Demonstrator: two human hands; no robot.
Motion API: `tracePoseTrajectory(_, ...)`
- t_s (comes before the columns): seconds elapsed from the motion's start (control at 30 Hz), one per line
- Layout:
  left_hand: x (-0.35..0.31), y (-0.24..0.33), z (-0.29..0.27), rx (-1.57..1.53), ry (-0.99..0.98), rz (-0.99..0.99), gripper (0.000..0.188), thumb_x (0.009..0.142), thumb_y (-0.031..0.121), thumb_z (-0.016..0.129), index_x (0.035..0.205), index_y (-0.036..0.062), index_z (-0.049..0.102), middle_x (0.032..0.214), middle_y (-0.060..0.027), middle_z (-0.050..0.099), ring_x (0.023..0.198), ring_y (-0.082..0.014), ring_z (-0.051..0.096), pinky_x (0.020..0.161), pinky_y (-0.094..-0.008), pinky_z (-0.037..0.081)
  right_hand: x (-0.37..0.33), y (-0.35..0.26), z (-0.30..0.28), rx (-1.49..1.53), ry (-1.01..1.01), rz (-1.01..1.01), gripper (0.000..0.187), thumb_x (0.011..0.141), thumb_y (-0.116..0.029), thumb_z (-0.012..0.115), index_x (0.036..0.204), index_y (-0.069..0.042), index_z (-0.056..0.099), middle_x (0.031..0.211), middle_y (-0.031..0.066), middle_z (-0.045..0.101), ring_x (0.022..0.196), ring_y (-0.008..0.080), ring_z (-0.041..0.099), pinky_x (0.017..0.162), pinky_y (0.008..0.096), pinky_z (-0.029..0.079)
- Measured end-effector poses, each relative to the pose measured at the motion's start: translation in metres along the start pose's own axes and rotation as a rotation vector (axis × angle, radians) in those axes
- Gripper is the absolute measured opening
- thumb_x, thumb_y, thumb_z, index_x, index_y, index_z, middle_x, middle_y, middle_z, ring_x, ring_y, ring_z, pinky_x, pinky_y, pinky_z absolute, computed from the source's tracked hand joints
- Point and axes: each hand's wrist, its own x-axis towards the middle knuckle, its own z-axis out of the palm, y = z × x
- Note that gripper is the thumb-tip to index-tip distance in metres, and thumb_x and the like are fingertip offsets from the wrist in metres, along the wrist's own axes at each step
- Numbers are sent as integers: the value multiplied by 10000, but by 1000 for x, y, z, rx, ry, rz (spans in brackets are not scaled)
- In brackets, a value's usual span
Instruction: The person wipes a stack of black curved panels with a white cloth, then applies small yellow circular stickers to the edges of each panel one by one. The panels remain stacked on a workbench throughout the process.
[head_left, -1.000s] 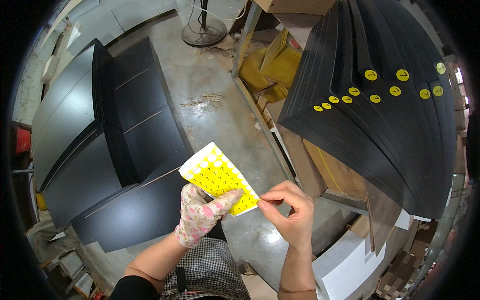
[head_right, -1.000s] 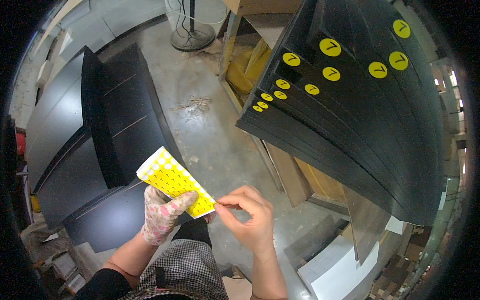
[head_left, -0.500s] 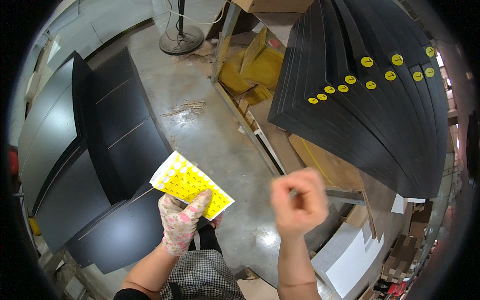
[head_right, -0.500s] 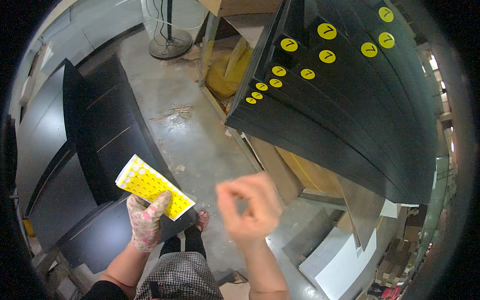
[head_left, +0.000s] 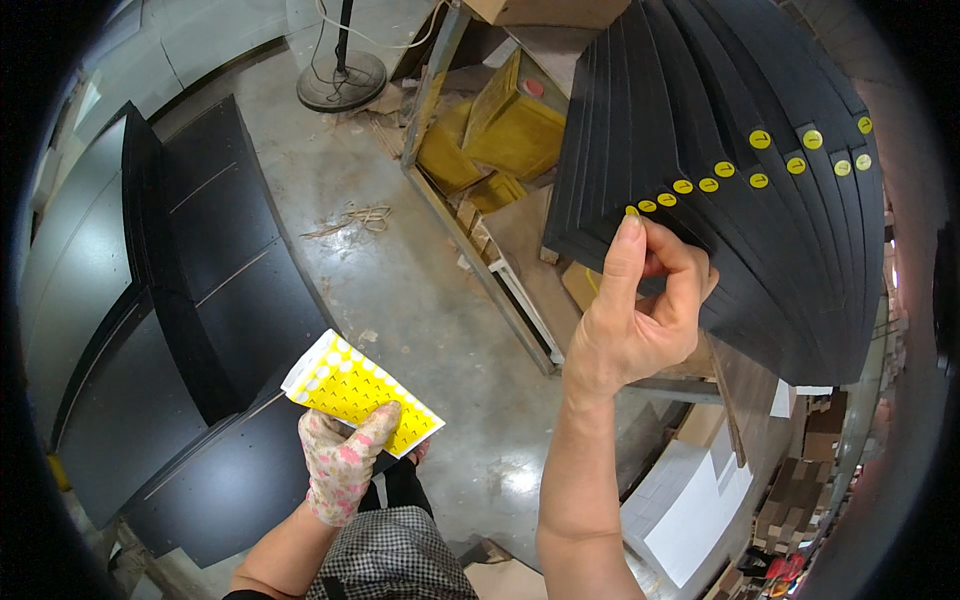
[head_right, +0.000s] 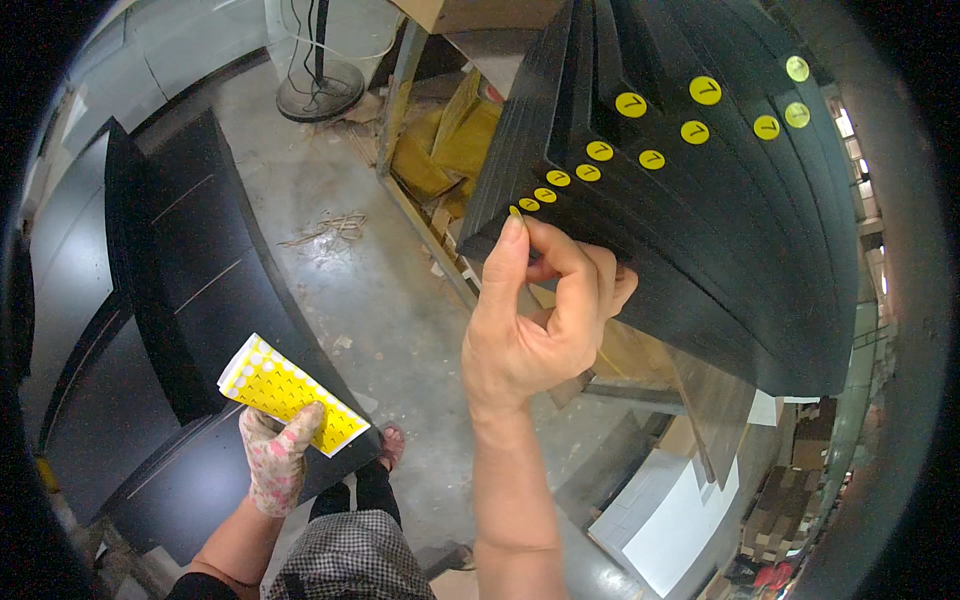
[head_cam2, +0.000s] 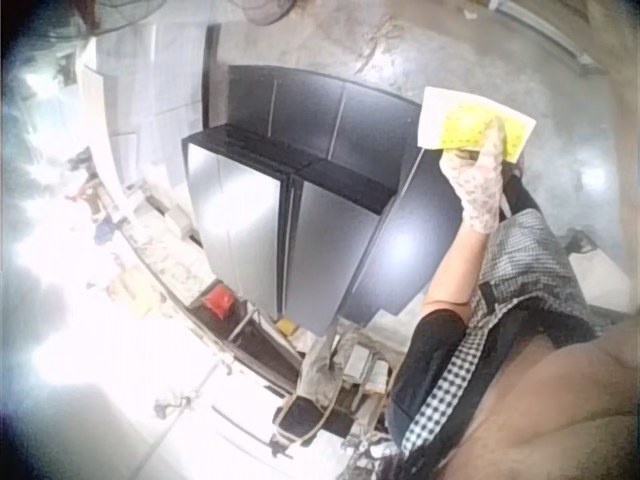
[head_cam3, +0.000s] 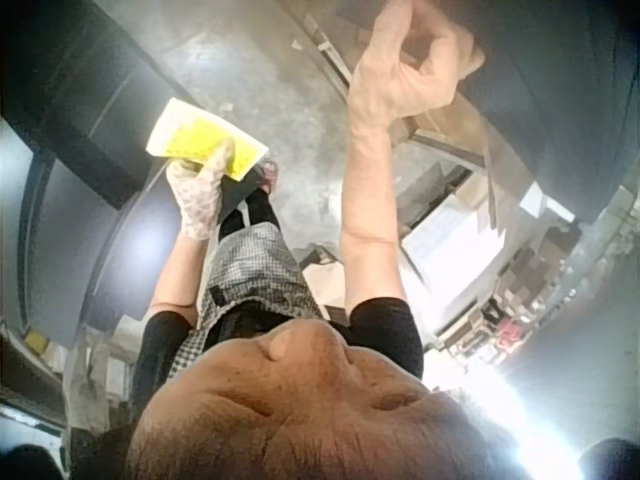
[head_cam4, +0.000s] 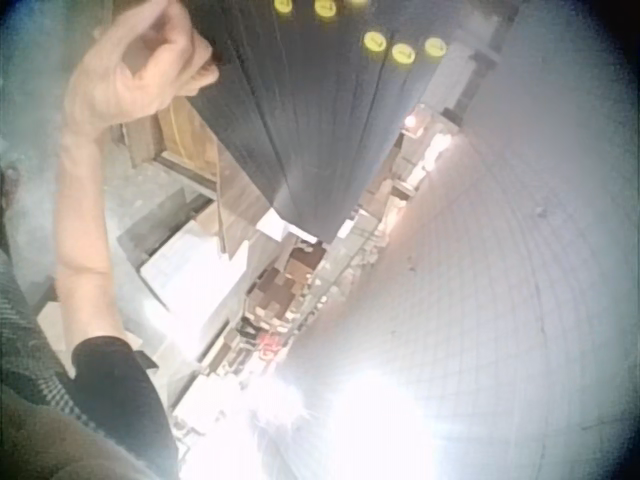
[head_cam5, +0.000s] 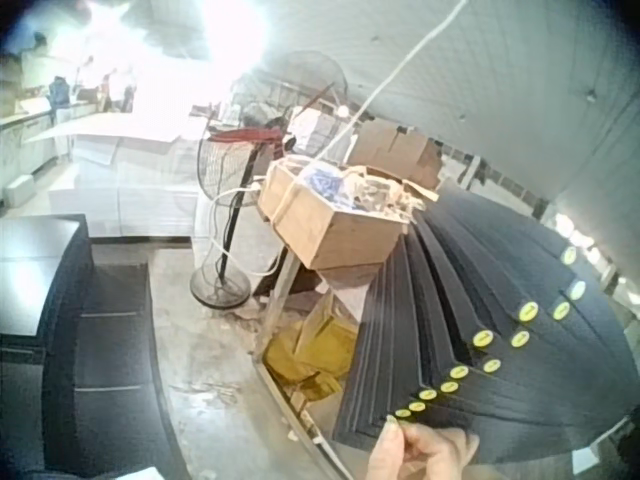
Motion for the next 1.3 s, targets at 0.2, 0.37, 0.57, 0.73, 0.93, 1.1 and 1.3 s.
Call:
tracePoseTrajectory(0.2,1,1,0,-10,4,21,217,787,59,663,988,-8,617,880,-77,671,755,-149,648,729,-282,517,-1,-4,-5,-62,-29,32,71,807,-56,685,807,-1,639,718,-6,535,690,92,413,645,233,352)
tracePoseTrajectory(0.37,2,0,1,-50,-49,18,217,785,55,665,987,-7,618,882,-78,672,761,-154,652,734,-284,518,-2,-1,-4,-36,4,4,104,758,-48,704,779,-68,604,677,-20,535,590,97,444,856,340,311)
tracePoseTrajectory(0.57,2,2,6,6,-25,9,236,772,43,662,995,-13,610,894,-86,668,769,-156,649,739,-285,516,2,-7,-9,-27,-24,77,152,742,-29,729,770,-49,582,660,-8,521,582,100,437,718,280,369)
tracePoseTrajectory(0.73,-1,8,11,-17,-33,-21,256,762,57,674,999,-15,608,903,-87,667,777,-161,650,748,-294,517,8,-10,-14,11,-10,202,227,714,-60,782,730,-26,558,652,7,534,569,101,450,558,222,390)
tracePoseTrajectory(0.93,-2,8,13,-34,-96,-42,264,752,45,677,999,-22,615,918,-102,671,779,-179,655,757,-312,523,14,-1,-20,-6,-72,198,248,708,-88,797,692,-25,557,638,15,545,542,83,476,524,224,404)
tracePoseTrajectory(1.1,-2,2,11,-55,-123,3,187,815,31,656,976,-59,629,853,-130,676,655,-157,655,504,-247,521,-12,-3,-55,96,-171,582,100,816,-87,669,813,-32,585,721,3,566,638,75,502,612,201,410)
tracePoseTrajectory(1.3,-1,-2,8,-26,-134,-52,198,820,86,668,980,-28,641,847,-114,679,604,-119,629,458,-214,489,-96,-27,-97,582,-912,1047,160,848,-120,638,926,19,618,811,58,627,722,111,590,671,223,479)
